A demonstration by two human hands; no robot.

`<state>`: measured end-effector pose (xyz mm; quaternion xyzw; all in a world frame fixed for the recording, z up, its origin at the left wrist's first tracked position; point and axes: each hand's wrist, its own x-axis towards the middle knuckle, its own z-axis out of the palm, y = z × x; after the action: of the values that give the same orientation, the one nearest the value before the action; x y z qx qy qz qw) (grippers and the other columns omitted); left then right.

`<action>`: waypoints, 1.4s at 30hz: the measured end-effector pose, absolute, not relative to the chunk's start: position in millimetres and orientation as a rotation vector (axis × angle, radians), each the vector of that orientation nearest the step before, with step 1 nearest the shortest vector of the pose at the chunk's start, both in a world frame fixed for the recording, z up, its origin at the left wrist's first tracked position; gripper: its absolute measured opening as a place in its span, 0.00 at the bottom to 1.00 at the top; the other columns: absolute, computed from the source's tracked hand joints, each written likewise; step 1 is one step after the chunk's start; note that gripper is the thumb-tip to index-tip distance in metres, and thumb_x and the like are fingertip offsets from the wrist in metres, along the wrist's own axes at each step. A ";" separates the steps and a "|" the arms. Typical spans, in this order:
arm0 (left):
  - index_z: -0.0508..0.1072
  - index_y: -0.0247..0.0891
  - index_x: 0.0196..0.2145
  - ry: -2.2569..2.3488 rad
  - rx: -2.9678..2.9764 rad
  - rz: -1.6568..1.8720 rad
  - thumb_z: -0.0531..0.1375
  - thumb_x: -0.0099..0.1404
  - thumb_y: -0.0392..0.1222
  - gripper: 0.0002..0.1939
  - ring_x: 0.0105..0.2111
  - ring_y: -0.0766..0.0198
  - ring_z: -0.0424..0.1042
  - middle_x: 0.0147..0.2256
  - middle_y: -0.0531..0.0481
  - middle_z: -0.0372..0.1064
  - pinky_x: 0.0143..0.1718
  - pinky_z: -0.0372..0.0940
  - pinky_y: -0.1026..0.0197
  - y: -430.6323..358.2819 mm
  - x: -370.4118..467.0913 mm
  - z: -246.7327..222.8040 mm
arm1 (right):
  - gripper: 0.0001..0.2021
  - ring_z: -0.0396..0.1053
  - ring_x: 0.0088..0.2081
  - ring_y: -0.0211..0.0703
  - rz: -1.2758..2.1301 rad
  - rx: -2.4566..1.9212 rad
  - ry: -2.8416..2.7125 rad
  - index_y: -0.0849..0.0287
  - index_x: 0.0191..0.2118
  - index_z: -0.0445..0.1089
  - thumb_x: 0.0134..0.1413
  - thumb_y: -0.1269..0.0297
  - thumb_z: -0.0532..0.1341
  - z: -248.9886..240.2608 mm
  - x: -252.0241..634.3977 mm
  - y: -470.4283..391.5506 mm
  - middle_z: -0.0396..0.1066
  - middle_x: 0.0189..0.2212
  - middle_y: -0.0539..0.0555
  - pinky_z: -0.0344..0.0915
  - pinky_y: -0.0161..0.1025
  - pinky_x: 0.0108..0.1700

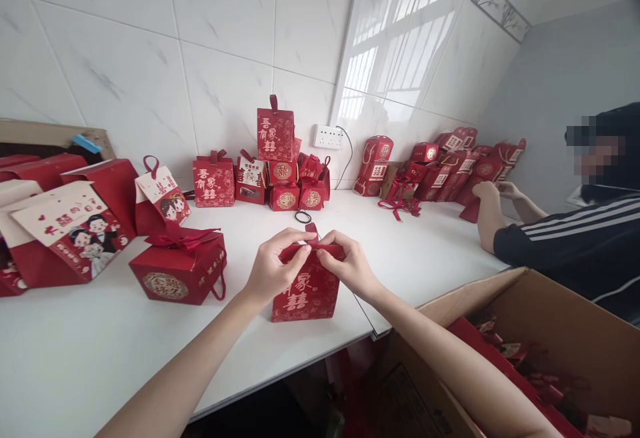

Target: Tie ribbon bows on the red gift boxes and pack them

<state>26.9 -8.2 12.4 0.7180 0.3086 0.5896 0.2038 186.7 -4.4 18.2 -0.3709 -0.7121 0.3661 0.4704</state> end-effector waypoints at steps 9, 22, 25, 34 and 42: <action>0.74 0.38 0.40 0.826 2.029 1.588 0.55 0.59 0.33 0.13 0.36 0.65 0.70 0.35 0.49 0.69 0.34 0.67 0.65 -8.8 23.4 13.0 | 0.08 0.57 0.23 0.32 0.907 -0.885 -1.739 0.60 0.28 0.63 0.51 0.61 0.58 18.3 187.5 -6.1 0.61 0.22 0.45 0.55 0.30 0.26; 0.74 0.37 0.39 0.838 2.019 1.565 0.55 0.58 0.34 0.12 0.36 0.65 0.70 0.35 0.48 0.69 0.35 0.67 0.66 -9.2 23.6 14.8 | 0.08 0.58 0.23 0.32 0.913 -0.899 -1.737 0.60 0.28 0.64 0.50 0.61 0.58 20.7 186.6 -6.1 0.62 0.22 0.46 0.55 0.30 0.25; 0.74 0.37 0.39 0.861 2.001 1.565 0.55 0.59 0.35 0.11 0.36 0.64 0.71 0.35 0.49 0.70 0.35 0.67 0.65 -9.8 24.7 15.1 | 0.08 0.58 0.23 0.32 0.882 -0.905 -1.745 0.60 0.29 0.64 0.51 0.60 0.57 18.9 186.6 -5.7 0.62 0.22 0.46 0.56 0.30 0.25; 0.74 0.38 0.38 0.927 1.992 1.542 0.56 0.59 0.37 0.10 0.39 0.62 0.71 0.37 0.49 0.72 0.42 0.67 0.62 -9.1 24.0 14.6 | 0.10 0.61 0.26 0.35 0.791 -0.919 -1.808 0.59 0.33 0.67 0.54 0.58 0.56 17.0 188.6 -3.6 0.66 0.26 0.48 0.58 0.32 0.29; 0.52 0.39 0.57 0.743 1.866 1.484 0.55 0.61 0.42 0.28 0.47 0.59 0.67 0.47 0.43 0.66 0.51 0.61 0.54 -3.0 18.4 -0.1 | 0.11 0.61 0.26 0.35 0.896 -0.902 -1.651 0.59 0.32 0.66 0.52 0.55 0.59 12.6 194.5 1.6 0.65 0.25 0.48 0.58 0.32 0.28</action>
<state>18.4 -3.0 -0.1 0.7087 0.2821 0.5637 0.3168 194.5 1.6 12.6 -0.3738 -0.6841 0.3714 0.5043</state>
